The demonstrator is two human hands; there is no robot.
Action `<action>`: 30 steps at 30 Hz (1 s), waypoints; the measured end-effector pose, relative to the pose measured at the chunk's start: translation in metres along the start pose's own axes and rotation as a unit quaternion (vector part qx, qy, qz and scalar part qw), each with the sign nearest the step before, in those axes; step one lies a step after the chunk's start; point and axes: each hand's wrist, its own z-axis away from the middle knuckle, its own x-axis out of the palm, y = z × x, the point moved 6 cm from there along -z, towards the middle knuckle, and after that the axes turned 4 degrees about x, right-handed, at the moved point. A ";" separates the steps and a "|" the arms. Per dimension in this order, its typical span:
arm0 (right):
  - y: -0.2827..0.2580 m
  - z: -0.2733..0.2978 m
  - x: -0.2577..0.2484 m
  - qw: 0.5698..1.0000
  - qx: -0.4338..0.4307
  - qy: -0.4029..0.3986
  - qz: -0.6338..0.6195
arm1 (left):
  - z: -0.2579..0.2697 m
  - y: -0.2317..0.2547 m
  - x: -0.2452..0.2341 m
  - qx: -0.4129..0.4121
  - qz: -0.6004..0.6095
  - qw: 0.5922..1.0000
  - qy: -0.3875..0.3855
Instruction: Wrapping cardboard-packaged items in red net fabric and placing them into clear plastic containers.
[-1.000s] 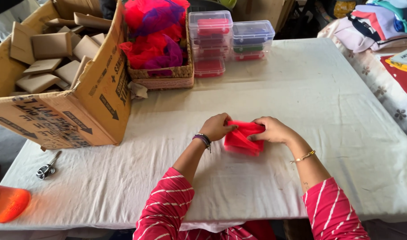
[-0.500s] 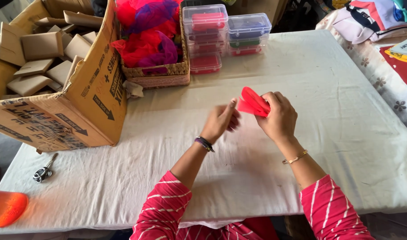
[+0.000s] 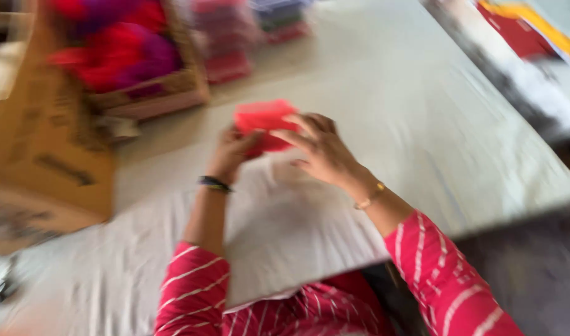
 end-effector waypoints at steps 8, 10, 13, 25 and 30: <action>-0.038 0.133 -0.051 0.989 0.078 0.076 -0.097 | -0.002 -0.021 0.010 -0.060 -0.005 0.998 0.009; -0.052 0.171 -0.081 0.980 0.041 0.180 -0.074 | 0.000 -0.023 0.003 -0.098 -0.069 0.990 0.068; -0.015 0.223 -0.145 0.970 0.119 0.213 0.010 | 0.002 -0.024 0.002 -0.082 -0.047 0.995 0.037; 0.170 0.464 -0.114 0.811 0.558 -0.139 0.113 | 0.008 -0.026 0.002 -0.069 -0.148 0.986 0.035; 0.190 0.412 -0.033 0.697 0.642 -0.315 0.052 | 0.011 -0.024 0.005 -0.032 -0.162 0.986 0.030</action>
